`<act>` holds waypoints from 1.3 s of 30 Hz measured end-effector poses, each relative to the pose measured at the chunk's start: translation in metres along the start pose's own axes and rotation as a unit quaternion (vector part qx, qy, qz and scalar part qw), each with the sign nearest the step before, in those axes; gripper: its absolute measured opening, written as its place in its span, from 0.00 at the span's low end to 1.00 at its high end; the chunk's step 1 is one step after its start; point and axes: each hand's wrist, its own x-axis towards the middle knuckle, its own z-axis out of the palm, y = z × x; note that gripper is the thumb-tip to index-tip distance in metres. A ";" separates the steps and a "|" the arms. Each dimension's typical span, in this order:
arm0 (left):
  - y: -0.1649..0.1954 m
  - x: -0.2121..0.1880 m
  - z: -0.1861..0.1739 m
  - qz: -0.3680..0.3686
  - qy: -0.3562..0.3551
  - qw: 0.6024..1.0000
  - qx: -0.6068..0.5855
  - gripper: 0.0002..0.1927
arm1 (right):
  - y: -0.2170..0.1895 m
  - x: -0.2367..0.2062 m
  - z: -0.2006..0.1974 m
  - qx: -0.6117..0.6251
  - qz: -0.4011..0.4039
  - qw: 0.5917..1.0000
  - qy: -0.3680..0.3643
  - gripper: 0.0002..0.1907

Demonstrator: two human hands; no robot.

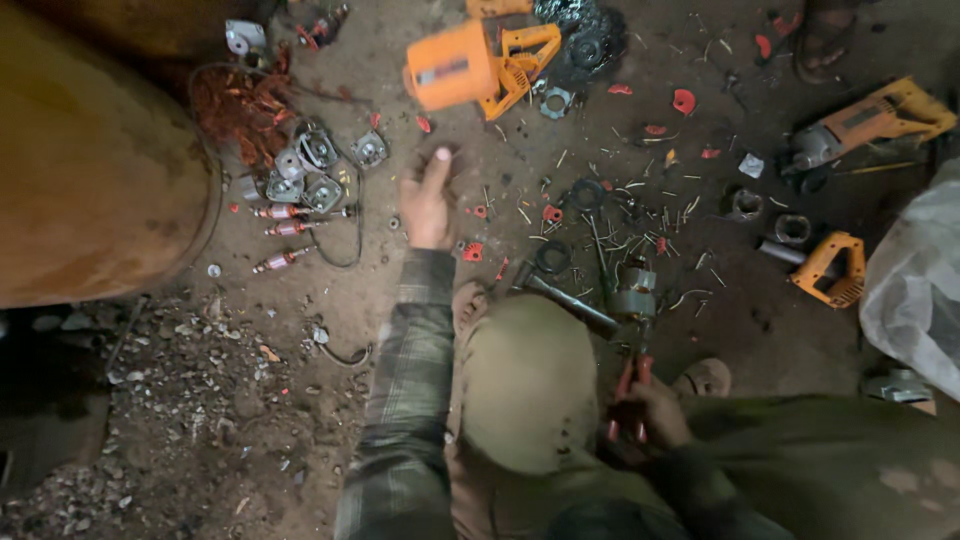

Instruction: The person sits on the floor of a workshop and disassembles an electric motor. They use a screwdriver to pry open the orange motor housing, then use pliers to pull the copper wire windings out of the stator core, working the wires free a handful at a time.

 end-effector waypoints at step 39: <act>-0.001 -0.138 0.100 -0.162 -0.333 0.925 -0.086 0.37 | -0.060 -0.067 0.011 -0.098 -0.110 0.945 -0.291 0.43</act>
